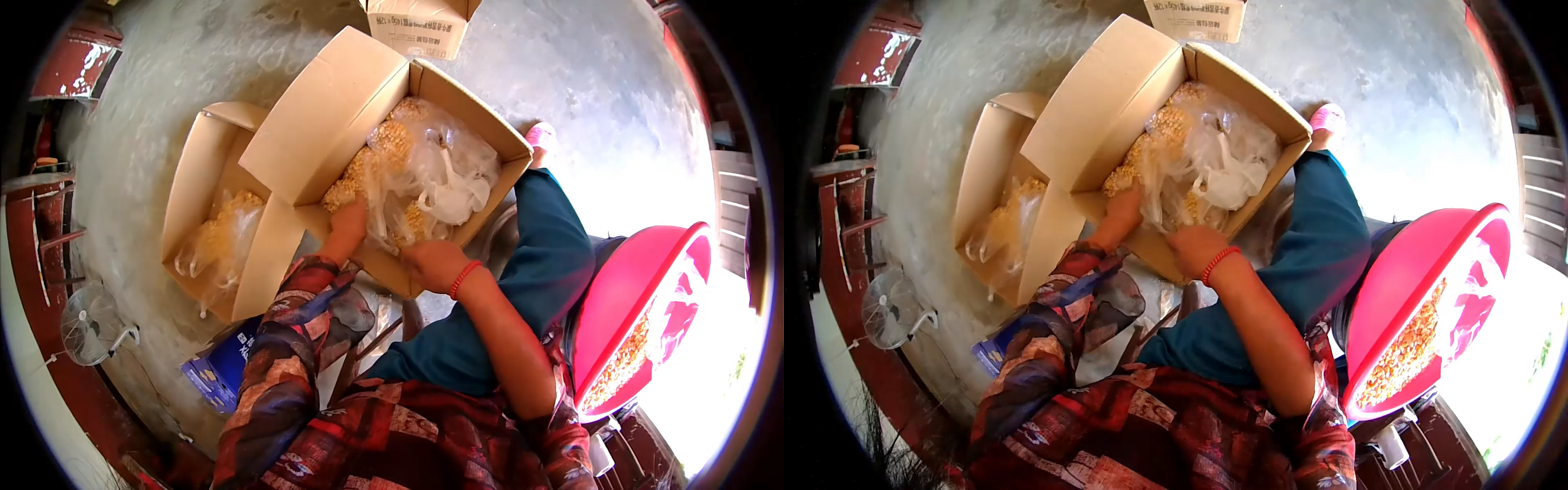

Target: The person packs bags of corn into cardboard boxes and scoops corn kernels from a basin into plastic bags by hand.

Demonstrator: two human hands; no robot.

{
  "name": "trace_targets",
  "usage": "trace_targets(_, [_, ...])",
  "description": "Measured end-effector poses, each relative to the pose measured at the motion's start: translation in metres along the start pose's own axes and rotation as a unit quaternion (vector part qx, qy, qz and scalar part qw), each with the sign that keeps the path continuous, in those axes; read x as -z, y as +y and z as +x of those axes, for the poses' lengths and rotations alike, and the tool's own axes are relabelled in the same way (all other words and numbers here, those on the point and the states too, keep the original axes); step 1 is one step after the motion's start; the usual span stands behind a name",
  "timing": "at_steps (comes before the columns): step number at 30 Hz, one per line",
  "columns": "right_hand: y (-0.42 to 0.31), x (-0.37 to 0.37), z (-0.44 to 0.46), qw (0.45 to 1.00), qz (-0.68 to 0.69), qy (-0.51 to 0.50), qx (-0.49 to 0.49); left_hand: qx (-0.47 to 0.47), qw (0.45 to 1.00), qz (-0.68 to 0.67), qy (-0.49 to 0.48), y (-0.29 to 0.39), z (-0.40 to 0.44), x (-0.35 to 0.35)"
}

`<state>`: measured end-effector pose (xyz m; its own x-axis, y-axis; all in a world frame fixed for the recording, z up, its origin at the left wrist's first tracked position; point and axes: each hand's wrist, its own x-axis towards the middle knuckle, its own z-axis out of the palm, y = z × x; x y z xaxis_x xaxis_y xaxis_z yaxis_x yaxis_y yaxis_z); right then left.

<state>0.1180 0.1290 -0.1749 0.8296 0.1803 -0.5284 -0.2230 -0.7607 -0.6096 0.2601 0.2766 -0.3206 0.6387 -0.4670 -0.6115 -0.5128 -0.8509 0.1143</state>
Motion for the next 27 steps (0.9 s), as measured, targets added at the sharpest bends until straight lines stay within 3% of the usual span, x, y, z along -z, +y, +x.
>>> trace_targets(1, [-0.001,0.001,0.001,1.000,0.007,0.010,0.013,0.044,0.995,-0.001,-0.085,-0.004,0.000,0.002])
trace_targets(2, [-0.002,0.002,0.002,0.999,0.012,0.021,0.026,0.048,0.995,0.002,-0.086,-0.008,-0.002,0.002])
trace_targets(4, [-0.005,0.004,0.002,0.999,0.019,0.029,0.028,-0.204,0.973,0.101,-0.046,-0.014,-0.005,-0.002])
trace_targets(5, [-0.007,0.005,0.002,0.999,0.022,0.038,0.026,-0.201,0.973,0.102,-0.048,-0.016,-0.001,-0.018])
trace_targets(7, [-0.009,0.008,0.000,0.998,0.028,0.039,0.028,-0.311,0.950,-0.007,0.034,-0.006,0.006,-0.045])
trace_targets(8, [-0.009,0.009,-0.001,0.998,0.032,0.042,0.026,-0.310,0.950,-0.006,0.033,-0.003,0.004,-0.047])
trace_targets(10, [-0.008,0.010,-0.006,0.997,0.039,0.059,0.029,-0.211,0.949,0.203,-0.114,0.005,-0.003,-0.044])
trace_targets(13, [-0.005,0.007,-0.013,0.997,0.029,0.073,0.025,-0.174,0.958,0.150,-0.172,-0.001,-0.003,-0.023])
trace_targets(16, [-0.007,0.008,-0.017,0.996,0.022,0.080,0.030,-0.207,0.948,0.180,-0.163,-0.018,-0.006,0.014])
trace_targets(22, [-0.008,0.011,-0.021,0.991,0.043,0.118,0.054,-0.153,0.960,0.145,-0.184,-0.052,-0.015,0.096])
trace_targets(27, [-0.007,0.013,-0.020,0.989,0.032,0.129,0.066,-0.142,0.966,0.139,-0.165,-0.027,-0.024,0.109])
